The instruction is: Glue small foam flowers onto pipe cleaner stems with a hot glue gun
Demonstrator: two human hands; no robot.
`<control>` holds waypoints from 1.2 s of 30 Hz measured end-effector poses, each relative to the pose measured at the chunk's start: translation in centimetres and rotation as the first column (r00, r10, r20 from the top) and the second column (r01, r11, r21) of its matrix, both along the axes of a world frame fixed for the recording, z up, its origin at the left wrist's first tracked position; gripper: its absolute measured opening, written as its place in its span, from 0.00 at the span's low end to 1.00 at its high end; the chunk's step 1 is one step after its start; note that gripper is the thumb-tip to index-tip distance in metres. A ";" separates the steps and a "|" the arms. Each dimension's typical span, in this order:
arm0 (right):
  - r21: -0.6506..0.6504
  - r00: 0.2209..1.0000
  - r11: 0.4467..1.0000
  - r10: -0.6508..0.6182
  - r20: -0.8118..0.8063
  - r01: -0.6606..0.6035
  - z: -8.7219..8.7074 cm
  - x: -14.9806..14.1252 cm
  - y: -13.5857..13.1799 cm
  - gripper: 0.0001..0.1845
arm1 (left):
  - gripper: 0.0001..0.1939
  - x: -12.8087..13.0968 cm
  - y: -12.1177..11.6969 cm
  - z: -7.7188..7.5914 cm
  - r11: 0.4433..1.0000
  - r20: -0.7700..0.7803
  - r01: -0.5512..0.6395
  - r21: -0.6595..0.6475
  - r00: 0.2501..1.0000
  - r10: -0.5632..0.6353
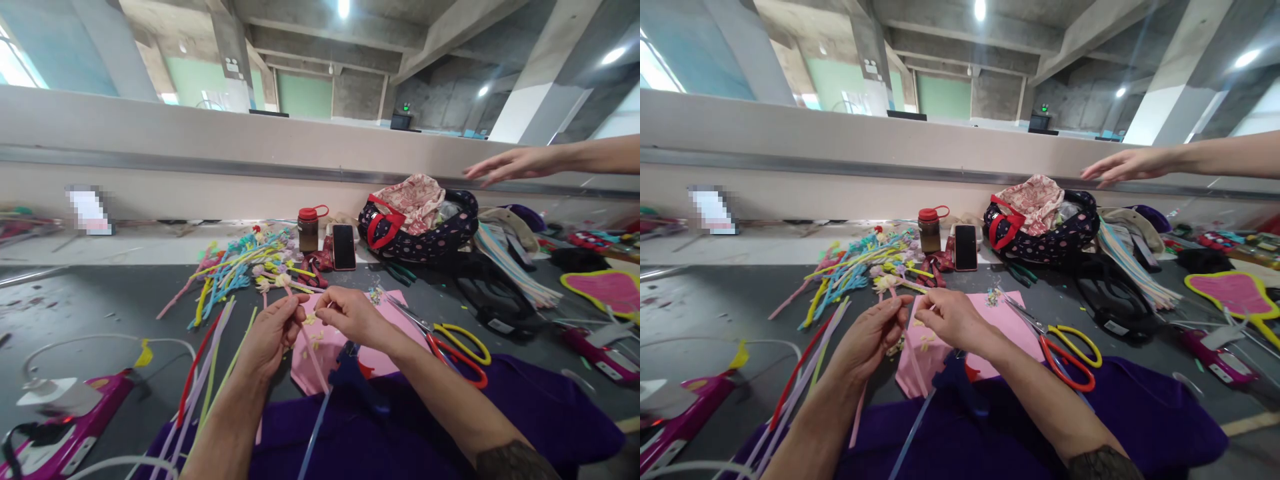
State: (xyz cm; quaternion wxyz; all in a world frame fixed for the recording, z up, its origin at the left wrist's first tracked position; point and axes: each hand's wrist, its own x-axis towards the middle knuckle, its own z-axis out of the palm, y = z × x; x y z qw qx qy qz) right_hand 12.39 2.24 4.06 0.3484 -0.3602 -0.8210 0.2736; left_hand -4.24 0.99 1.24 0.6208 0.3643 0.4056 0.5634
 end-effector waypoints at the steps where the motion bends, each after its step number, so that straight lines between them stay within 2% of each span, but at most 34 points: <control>1: 0.003 1.000 1.000 0.010 -0.001 -0.010 0.0 0.0 0.0 0.05 | 0.15 0.1 0.0 -0.1 1.000 -0.006 0.012 -0.004 1.000 -0.012; 6: 0.072 0.999 0.996 0.042 0.022 -0.043 -0.1 -0.3 -0.1 0.05 | 0.17 0.3 0.0 -0.3 1.000 -0.026 0.022 -0.010 0.999 -0.022; 12: 0.113 0.999 0.993 0.019 0.043 -0.024 -0.5 -0.2 0.2 0.04 | 0.16 0.4 0.0 -0.4 0.999 -0.047 0.036 0.003 0.998 -0.036; 14: 0.133 0.996 0.991 0.018 0.089 -0.030 -0.5 -0.1 0.4 0.04 | 0.16 0.4 0.0 -0.4 0.999 -0.056 0.036 0.008 0.998 -0.036; 16: 0.195 0.969 0.980 -0.073 0.234 0.027 -0.4 0.5 1.1 0.06 | 0.17 0.4 -0.1 -0.3 1.000 -0.061 0.027 0.009 0.998 -0.027; 17: 0.242 0.934 0.967 -0.154 0.321 0.077 -0.2 1.1 1.7 0.07 | 0.17 0.4 -0.1 -0.3 1.000 -0.060 0.024 0.009 0.998 -0.023; 18: 0.324 0.847 0.932 -0.301 0.439 0.163 0.0 1.8 2.6 0.09 | 0.17 0.4 -0.1 -0.3 1.000 -0.058 0.020 0.005 0.998 -0.020; 20: 0.380 0.743 0.881 -0.450 0.496 0.281 0.6 4.0 5.0 0.10 | 0.16 0.4 -0.1 -0.3 1.000 -0.054 0.019 -0.008 0.998 -0.019; 22: 0.438 0.614 0.802 -0.595 0.518 0.406 1.0 6.9 7.9 0.13 | 0.16 0.5 -0.1 -0.3 1.000 -0.057 0.021 -0.017 0.998 -0.021; 25: 0.503 0.413 0.682 -0.727 0.548 0.532 1.2 11.2 11.9 0.17 | 0.15 0.6 -0.1 -0.4 0.999 -0.074 0.026 -0.023 0.997 -0.028; 27: 0.517 0.323 0.647 -0.746 0.583 0.560 0.8 13.4 13.9 0.16 | 0.15 0.6 -0.1 -0.4 0.999 -0.084 0.027 -0.027 0.996 -0.029; 31: 0.557 0.241 0.607 -0.769 0.592 0.567 0.6 16.0 16.1 0.16 | 0.15 0.6 0.0 -0.5 0.999 -0.082 0.012 -0.040 0.997 -0.015; 34: 0.609 0.197 0.538 -0.821 0.536 0.583 1.9 17.7 16.8 0.16 | 0.15 0.5 0.0 -0.5 0.999 -0.080 0.010 -0.042 0.997 -0.013; 36: 0.633 0.186 0.511 -0.841 0.507 0.581 3.1 18.9 17.0 0.16 | 0.15 0.5 0.1 -0.6 0.999 -0.082 0.019 -0.034 0.996 -0.021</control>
